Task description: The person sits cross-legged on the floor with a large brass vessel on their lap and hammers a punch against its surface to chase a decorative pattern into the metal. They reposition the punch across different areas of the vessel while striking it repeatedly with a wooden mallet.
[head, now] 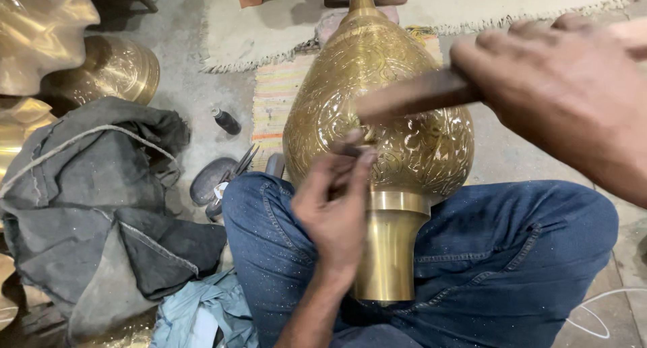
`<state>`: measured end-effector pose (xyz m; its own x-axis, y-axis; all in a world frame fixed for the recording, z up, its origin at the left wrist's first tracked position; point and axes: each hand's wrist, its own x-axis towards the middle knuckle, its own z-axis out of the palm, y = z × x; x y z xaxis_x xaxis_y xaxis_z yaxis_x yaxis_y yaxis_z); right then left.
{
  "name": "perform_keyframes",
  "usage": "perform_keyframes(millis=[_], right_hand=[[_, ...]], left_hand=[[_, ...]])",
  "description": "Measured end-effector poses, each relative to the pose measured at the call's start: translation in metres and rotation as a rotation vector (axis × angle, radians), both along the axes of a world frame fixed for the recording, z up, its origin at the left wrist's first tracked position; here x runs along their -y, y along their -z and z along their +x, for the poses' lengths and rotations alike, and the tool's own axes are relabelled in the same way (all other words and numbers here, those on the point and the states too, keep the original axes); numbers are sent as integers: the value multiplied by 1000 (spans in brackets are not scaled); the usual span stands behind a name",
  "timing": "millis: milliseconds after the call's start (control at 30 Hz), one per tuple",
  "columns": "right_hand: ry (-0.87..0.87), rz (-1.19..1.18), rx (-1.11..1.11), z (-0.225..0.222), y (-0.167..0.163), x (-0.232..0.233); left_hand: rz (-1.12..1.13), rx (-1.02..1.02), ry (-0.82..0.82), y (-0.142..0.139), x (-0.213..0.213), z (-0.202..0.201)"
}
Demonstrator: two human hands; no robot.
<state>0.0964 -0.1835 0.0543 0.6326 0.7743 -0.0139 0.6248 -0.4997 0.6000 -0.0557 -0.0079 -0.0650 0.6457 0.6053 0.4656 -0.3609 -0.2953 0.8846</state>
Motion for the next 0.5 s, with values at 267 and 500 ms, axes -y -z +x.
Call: perform_keyframes(millis=[267,500], right_hand=[[31,-54,149,-5,-15,-18],[-363,370,-82,-5,-45,-38]], left_hand=[[-28,18,-31,6,9,1],[-60,-59,-3,3,5,-1]])
